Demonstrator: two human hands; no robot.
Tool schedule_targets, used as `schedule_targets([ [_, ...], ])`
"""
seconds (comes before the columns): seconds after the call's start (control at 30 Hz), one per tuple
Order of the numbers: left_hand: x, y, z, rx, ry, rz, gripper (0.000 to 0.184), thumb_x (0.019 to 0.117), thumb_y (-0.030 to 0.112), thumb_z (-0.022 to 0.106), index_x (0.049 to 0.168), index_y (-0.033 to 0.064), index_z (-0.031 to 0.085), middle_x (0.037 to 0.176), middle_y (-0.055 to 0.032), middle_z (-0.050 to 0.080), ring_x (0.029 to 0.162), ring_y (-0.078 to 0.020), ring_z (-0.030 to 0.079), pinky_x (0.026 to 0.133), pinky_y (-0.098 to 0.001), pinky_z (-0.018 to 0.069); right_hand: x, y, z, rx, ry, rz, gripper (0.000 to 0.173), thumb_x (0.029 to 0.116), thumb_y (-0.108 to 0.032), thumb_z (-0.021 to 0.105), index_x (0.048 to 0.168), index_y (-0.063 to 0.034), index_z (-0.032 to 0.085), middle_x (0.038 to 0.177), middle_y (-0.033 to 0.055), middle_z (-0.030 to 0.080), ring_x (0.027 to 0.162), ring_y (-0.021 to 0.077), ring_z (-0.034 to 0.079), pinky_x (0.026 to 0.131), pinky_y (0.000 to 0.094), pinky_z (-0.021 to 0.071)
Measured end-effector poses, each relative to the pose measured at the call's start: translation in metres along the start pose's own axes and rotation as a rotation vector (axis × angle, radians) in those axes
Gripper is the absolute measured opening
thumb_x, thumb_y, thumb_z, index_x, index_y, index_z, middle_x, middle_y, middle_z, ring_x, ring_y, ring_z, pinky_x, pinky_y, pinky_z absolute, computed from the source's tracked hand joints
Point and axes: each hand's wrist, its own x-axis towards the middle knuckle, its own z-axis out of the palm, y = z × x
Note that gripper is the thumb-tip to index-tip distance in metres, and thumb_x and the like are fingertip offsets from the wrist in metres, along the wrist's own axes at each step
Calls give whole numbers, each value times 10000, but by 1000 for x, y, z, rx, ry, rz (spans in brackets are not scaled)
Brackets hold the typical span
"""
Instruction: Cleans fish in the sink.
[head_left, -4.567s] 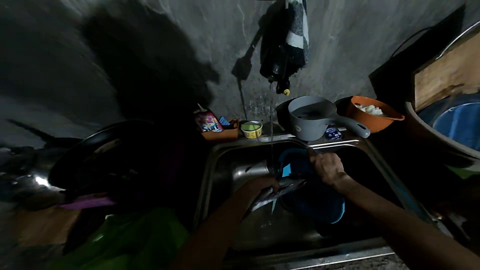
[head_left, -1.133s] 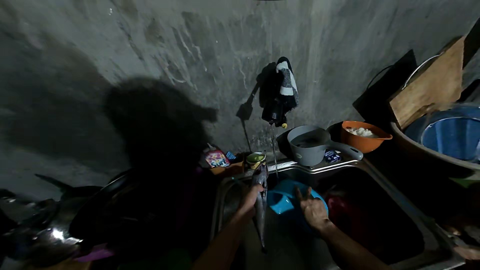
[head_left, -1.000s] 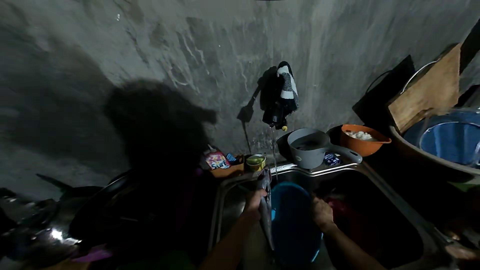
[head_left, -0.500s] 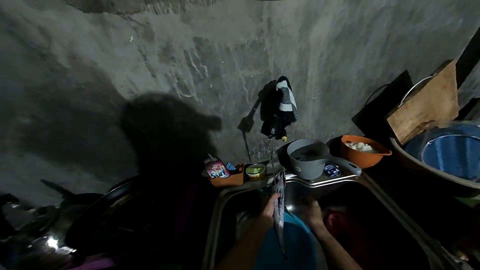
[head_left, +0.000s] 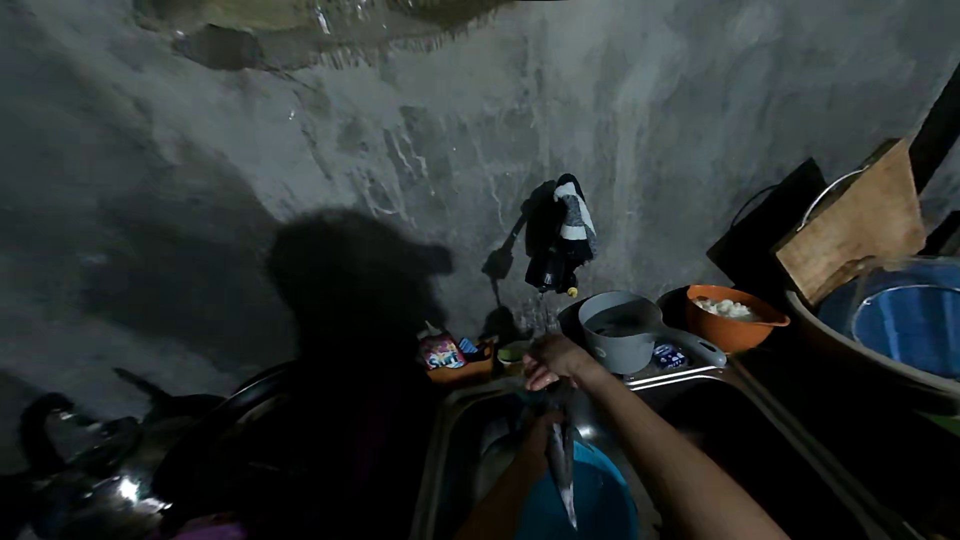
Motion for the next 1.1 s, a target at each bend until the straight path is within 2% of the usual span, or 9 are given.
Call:
schedule_targets([
  [0.13,-6,10,-5,-4,-40,98,260,910,-29,549,1169,-38,532,905,-103,592,769,-149,602,688,-319,533,-16,-9,-10,-130,48,-13,327,1112,-131,425,1389,25,502,1191,215,614,898,230,681,815,359,579],
  [0.23,-5,18,-5,-30,-78,120,206,906,-13,573,1111,-24,556,874,-96,616,747,-150,624,672,-322,550,-15,8,-22,-23,147,-50,287,1097,-140,476,1312,30,562,1020,145,649,757,153,667,708,294,578],
  [0.4,-1,25,-10,105,-76,95,368,918,23,635,1270,-49,555,1114,-164,675,950,-199,669,826,-360,565,-6,61,-22,9,175,-46,258,1083,-149,514,1251,25,602,945,96,636,720,125,621,663,278,547],
  [0.5,-11,33,-17,428,-40,70,518,876,32,736,1338,-66,522,1194,-218,630,1044,-257,640,917,-395,536,-4,97,-14,-11,173,4,275,1077,-137,518,1275,38,595,1006,135,638,758,154,615,697,313,541],
  [0.57,-12,36,-23,753,-45,7,632,881,148,789,1399,-62,494,1335,-257,582,1210,-327,595,1044,-448,478,-1,118,-10,-32,162,61,308,1075,-160,527,1318,20,588,1107,184,643,847,214,637,770,376,547],
  [0.67,0,24,-34,1111,-67,-36,743,858,301,814,1419,-61,488,1444,-296,488,1318,-406,517,1098,-523,435,5,132,-11,-114,159,121,331,1067,-191,553,1338,-4,591,1228,206,641,996,269,666,870,423,548],
  [0.73,1,19,-36,1260,-81,-104,833,826,343,832,1458,-47,453,1502,-298,417,1347,-426,483,1098,-545,432,8,126,-17,-201,156,114,344,1066,-178,544,1353,6,590,1304,222,629,1116,310,659,970,461,527],
  [0.87,-11,23,-33,1519,-180,-173,792,804,312,840,1421,-47,497,1464,-297,472,1318,-443,512,1056,-596,454,15,90,-31,-318,251,0,314,1064,-156,532,1307,27,612,1244,229,647,1075,312,664,962,452,524],
  [1.1,-26,39,-38,1662,-309,-190,734,852,282,809,1433,-44,501,1528,-301,396,1344,-459,481,1061,-608,441,54,26,-61,-535,566,-139,357,1083,-232,495,1332,-5,611,1268,263,653,1192,429,634,1016,595,486],
])
